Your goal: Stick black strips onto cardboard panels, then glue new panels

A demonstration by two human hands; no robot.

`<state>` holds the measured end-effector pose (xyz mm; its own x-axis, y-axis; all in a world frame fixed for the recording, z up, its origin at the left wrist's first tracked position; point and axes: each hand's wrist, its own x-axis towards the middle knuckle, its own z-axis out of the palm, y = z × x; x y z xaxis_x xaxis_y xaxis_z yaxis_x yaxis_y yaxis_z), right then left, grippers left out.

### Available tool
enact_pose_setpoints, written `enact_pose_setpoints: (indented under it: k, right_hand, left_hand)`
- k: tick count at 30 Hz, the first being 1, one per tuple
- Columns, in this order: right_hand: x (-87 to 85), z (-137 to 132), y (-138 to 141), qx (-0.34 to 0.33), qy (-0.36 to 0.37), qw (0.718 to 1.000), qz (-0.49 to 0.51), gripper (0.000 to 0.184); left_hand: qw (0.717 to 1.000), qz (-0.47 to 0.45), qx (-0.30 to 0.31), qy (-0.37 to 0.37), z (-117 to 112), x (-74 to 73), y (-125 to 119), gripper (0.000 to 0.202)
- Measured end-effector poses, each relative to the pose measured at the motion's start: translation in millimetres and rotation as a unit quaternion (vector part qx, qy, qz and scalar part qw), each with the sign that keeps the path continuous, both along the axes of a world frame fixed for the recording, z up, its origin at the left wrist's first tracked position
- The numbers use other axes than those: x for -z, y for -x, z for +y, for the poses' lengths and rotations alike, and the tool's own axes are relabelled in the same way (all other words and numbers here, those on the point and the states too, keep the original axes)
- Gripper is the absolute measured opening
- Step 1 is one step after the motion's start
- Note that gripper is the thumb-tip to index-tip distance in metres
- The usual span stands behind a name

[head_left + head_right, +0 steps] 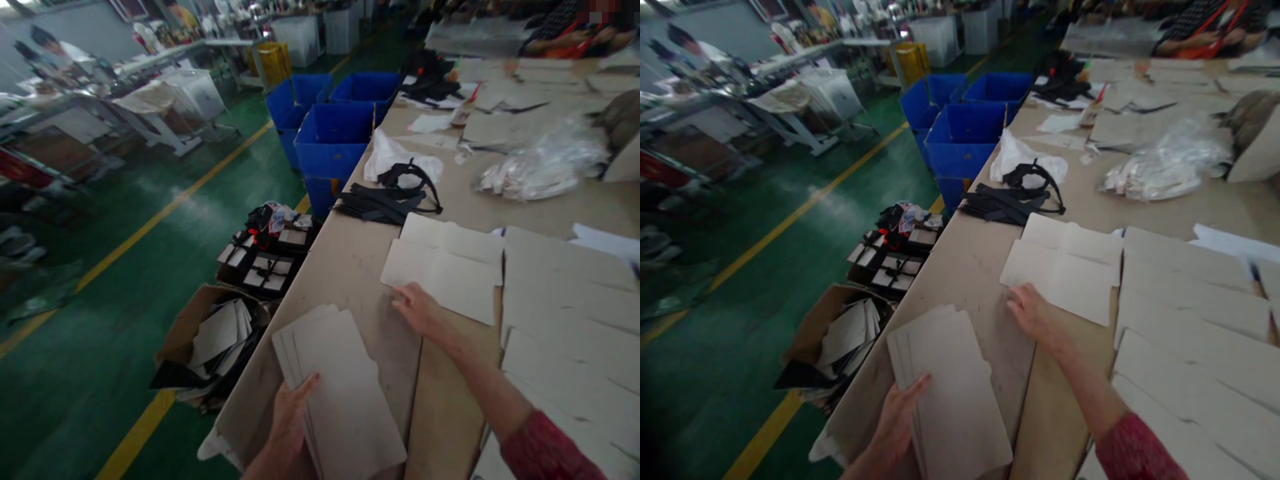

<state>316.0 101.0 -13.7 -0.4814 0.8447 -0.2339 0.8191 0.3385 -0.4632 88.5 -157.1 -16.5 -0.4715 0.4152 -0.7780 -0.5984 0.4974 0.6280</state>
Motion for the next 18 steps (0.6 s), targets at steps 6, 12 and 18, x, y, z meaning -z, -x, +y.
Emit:
enact_pose_setpoints:
  k: [6, 12, 18]
  right_hand:
    - [24.0, -164.2, 35.8, 0.042, 0.072, 0.988, 0.127, 0.033]
    - [12.8, -180.5, 43.2, 0.204, 0.197, 0.942, 0.179, 0.029]
    - [-5.4, -190.4, 50.1, 0.231, 0.269, 0.901, 0.249, 0.026]
  left_hand:
    - [0.999, -0.02, -0.008, -0.043, -3.6, -4.5, 0.4, 0.061]
    - [0.998, -0.036, 0.002, -0.05, -5.2, -5.9, 1.6, 0.061]
    - [0.994, 0.045, 0.101, -0.01, -13.3, 5.1, 19.5, 0.046]
